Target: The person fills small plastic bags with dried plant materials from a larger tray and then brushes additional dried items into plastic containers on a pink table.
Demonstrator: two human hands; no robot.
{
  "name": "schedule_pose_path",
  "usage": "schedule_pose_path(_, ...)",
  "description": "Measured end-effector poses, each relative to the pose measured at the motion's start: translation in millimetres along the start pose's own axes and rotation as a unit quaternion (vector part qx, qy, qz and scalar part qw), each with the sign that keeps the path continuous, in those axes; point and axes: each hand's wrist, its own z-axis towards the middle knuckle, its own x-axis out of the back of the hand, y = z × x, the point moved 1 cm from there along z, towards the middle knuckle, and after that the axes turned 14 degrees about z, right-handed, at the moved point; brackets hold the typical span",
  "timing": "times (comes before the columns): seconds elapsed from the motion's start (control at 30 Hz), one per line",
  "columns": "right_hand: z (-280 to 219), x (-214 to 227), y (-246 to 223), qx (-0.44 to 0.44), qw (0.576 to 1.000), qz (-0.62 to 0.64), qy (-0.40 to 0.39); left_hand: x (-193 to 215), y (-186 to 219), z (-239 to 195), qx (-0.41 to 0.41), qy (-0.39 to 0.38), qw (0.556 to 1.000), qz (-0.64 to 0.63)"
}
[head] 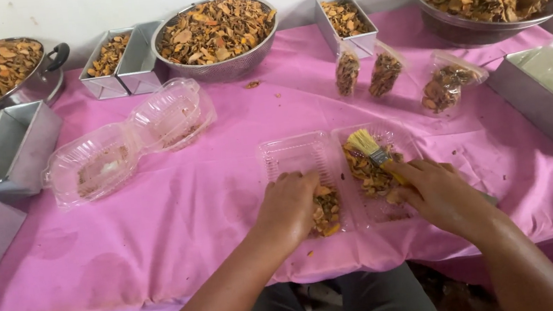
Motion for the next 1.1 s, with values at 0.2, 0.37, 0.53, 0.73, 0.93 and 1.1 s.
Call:
schedule_pose_path(0.2,7.5,-17.2,10.6,0.004,0.999,-0.01,0.05,20.8,-1.2,-12.0,0.022,-0.018,0.993,-0.111)
schedule_pose_path(0.37,17.3,-32.1,27.7,0.035,0.992,-0.001,0.118,38.5,4.7,-17.9,0.015,-0.007,0.995,-0.099)
schedule_pose_path(0.53,12.1,-9.9,25.8,0.069,0.975,0.034,0.209,48.2,3.1,-19.1,0.079,-0.02,0.992,-0.097)
schedule_pose_path(0.73,-17.3,53.5,5.4,0.015,0.948,0.271,0.164,54.3,-25.5,-31.5,0.139,0.064,0.98,-0.131)
schedule_pose_path(0.93,-36.5,71.2,-29.7,-0.049,0.839,0.526,0.127,73.2,-32.0,-30.5,0.251,0.07,0.925,-0.276)
schedule_pose_path(1.1,-28.5,67.2,-19.4,0.084,0.642,0.762,0.01,71.4,-37.0,-20.8,0.258,0.099,0.913,-0.302)
